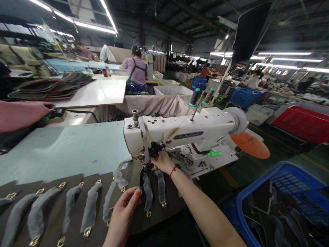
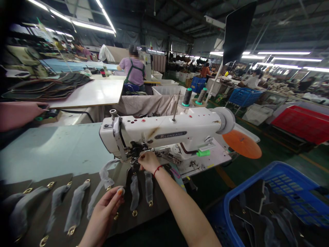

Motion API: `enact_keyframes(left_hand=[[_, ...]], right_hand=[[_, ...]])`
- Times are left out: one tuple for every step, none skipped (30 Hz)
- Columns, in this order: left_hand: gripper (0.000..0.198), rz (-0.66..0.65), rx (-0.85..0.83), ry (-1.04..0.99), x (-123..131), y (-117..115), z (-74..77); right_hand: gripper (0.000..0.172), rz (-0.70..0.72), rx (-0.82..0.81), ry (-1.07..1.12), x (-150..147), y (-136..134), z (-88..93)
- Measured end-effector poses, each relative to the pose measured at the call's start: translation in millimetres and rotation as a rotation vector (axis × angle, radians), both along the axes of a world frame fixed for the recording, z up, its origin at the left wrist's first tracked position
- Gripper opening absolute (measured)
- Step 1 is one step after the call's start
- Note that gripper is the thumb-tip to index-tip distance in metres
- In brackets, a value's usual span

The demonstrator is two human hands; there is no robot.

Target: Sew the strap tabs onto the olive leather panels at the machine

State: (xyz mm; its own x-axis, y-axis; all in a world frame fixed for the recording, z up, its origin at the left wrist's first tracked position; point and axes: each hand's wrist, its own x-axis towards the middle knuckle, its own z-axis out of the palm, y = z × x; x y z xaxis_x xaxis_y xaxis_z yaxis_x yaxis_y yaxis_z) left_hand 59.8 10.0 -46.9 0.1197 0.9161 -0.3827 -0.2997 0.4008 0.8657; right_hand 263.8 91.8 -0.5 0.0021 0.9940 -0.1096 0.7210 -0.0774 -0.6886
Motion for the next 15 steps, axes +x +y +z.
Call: enact_keyframes(left_hand=[[0.049, 0.001, -0.009, -0.008, 1, 0, 0.4], [0.049, -0.003, -0.016, -0.015, 1, 0, 0.8], [0.049, -0.007, -0.019, -0.020, 2, 0, 1.0], [0.048, -0.011, -0.019, -0.025, 2, 0, 1.1], [0.048, -0.013, -0.017, -0.028, 3, 0, 1.2], [0.047, -0.012, -0.016, -0.029, 3, 0, 1.2], [0.047, -0.011, -0.015, -0.027, 3, 0, 1.1], [0.047, -0.012, -0.012, -0.023, 3, -1, 1.0], [0.047, -0.013, -0.006, -0.017, 2, -1, 0.6], [0.048, -0.016, 0.001, -0.010, 2, -1, 0.0], [0.048, -0.018, 0.009, -0.001, 2, -1, -0.9], [0.048, -0.021, 0.017, 0.007, 1, -1, -2.0], [0.048, -0.025, 0.020, 0.015, 0, -1, -3.2], [0.048, -0.031, 0.022, 0.021, -1, -1, -4.4], [0.047, -0.035, 0.023, 0.027, -1, -1, -5.1]], right_hand=[[0.040, -0.004, 0.003, -0.003, 1, 0, 0.7], [0.039, -0.008, 0.003, -0.008, 1, -1, 1.1], [0.039, -0.011, 0.002, -0.014, 1, -1, 1.1], [0.038, -0.014, -0.001, -0.022, 0, 0, 0.9], [0.037, -0.020, -0.002, -0.030, -1, 0, 0.4], [0.037, -0.028, -0.003, -0.040, -2, 1, -0.3], [0.036, -0.039, -0.004, -0.051, -4, 1, -1.1], [0.036, -0.055, -0.005, -0.063, -6, 2, -1.8], [0.035, -0.071, -0.006, -0.075, -7, 3, -2.2], [0.035, -0.087, -0.006, -0.084, -9, 4, -2.3], [0.034, -0.100, -0.005, -0.091, -10, 4, -1.8], [0.034, -0.113, -0.002, -0.096, -10, 4, -0.7], [0.032, -0.128, 0.006, -0.101, -11, 3, 1.3], [0.029, -0.148, 0.019, -0.106, -11, 1, 4.1], [0.025, -0.172, 0.038, -0.113, -11, -4, 7.7]])
